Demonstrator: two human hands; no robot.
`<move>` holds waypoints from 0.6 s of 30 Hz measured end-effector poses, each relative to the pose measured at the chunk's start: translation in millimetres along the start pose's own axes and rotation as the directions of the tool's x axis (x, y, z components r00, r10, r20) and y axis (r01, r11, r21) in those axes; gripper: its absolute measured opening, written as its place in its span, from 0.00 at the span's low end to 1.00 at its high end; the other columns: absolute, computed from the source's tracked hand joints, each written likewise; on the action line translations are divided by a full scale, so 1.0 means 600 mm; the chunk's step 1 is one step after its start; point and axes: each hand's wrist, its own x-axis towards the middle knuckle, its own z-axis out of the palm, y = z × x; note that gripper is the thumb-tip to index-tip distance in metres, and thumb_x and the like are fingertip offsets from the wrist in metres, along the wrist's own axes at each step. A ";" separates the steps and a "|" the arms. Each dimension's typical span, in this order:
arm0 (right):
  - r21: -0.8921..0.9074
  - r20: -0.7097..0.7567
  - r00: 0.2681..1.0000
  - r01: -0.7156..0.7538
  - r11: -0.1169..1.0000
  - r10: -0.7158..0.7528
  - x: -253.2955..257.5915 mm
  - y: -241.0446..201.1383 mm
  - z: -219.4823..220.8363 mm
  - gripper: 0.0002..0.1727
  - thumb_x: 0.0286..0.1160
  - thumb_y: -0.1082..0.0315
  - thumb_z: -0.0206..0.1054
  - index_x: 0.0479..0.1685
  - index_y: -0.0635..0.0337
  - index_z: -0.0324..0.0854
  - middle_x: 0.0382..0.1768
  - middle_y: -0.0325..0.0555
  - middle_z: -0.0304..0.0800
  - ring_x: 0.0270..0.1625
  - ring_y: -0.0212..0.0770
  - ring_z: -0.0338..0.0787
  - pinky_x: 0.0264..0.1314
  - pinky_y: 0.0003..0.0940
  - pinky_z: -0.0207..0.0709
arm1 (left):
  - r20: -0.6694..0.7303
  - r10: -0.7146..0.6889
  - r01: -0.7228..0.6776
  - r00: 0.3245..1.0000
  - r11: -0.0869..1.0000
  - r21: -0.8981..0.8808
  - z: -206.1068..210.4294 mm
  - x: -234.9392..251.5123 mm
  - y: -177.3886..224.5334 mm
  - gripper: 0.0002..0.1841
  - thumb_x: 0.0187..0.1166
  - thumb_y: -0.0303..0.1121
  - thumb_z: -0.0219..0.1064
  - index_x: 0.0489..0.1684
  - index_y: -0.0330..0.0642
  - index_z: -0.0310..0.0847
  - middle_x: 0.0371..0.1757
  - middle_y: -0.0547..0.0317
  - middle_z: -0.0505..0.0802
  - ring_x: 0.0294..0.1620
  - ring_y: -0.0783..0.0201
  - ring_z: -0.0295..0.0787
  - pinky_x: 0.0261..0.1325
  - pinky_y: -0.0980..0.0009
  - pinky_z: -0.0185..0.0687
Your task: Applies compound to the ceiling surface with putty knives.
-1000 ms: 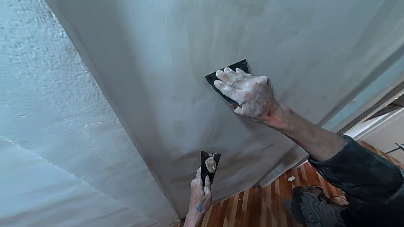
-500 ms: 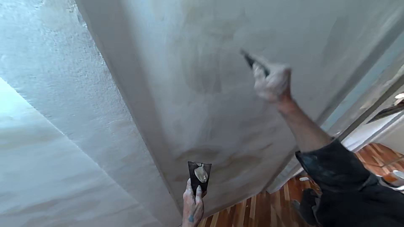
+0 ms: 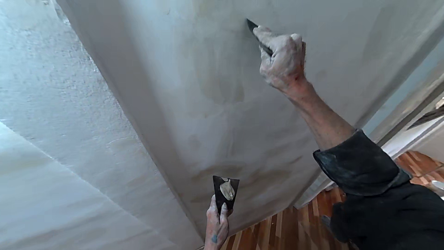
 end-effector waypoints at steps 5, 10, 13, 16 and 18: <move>-0.082 -0.062 0.980 0.185 0.979 -0.190 -0.043 0.002 0.049 0.28 0.68 0.78 0.58 0.71 0.58 0.86 0.73 0.51 0.87 0.73 0.55 0.87 0.67 0.54 0.82 | 0.020 0.039 -0.039 0.999 0.999 0.000 0.012 0.032 -0.010 0.23 0.78 0.26 0.54 0.71 0.21 0.71 0.53 0.41 0.92 0.45 0.66 0.96 0.48 0.67 0.95; -0.084 -0.033 0.959 0.278 0.957 -0.282 -0.075 0.001 0.063 0.29 0.66 0.80 0.58 0.70 0.60 0.86 0.73 0.55 0.86 0.76 0.57 0.85 0.75 0.51 0.79 | 0.038 0.041 -0.041 0.998 0.999 0.013 0.017 0.050 -0.014 0.23 0.79 0.25 0.53 0.71 0.20 0.71 0.53 0.40 0.92 0.45 0.66 0.96 0.50 0.68 0.95; -0.084 -0.006 0.948 0.317 0.945 -0.319 -0.097 0.001 0.071 0.28 0.67 0.80 0.58 0.69 0.60 0.87 0.73 0.55 0.86 0.76 0.56 0.85 0.77 0.50 0.78 | 0.042 0.062 -0.063 0.997 0.998 0.009 0.019 0.058 -0.021 0.23 0.79 0.25 0.53 0.71 0.20 0.71 0.52 0.41 0.92 0.45 0.66 0.96 0.49 0.68 0.95; -0.060 0.014 0.932 0.363 0.930 -0.363 -0.122 0.004 0.078 0.28 0.66 0.81 0.59 0.68 0.60 0.88 0.71 0.56 0.87 0.75 0.57 0.86 0.77 0.51 0.78 | 0.034 0.070 -0.070 0.997 0.998 0.002 0.019 0.063 -0.028 0.23 0.79 0.25 0.53 0.71 0.20 0.71 0.53 0.41 0.91 0.46 0.66 0.96 0.49 0.68 0.95; -0.047 0.100 0.925 0.372 0.927 -0.366 -0.139 0.003 0.071 0.28 0.68 0.81 0.60 0.71 0.61 0.85 0.75 0.55 0.84 0.78 0.57 0.82 0.82 0.51 0.74 | 0.029 0.055 -0.055 0.998 0.998 0.001 0.018 0.062 -0.026 0.23 0.79 0.25 0.53 0.71 0.20 0.70 0.53 0.41 0.91 0.46 0.66 0.96 0.48 0.68 0.95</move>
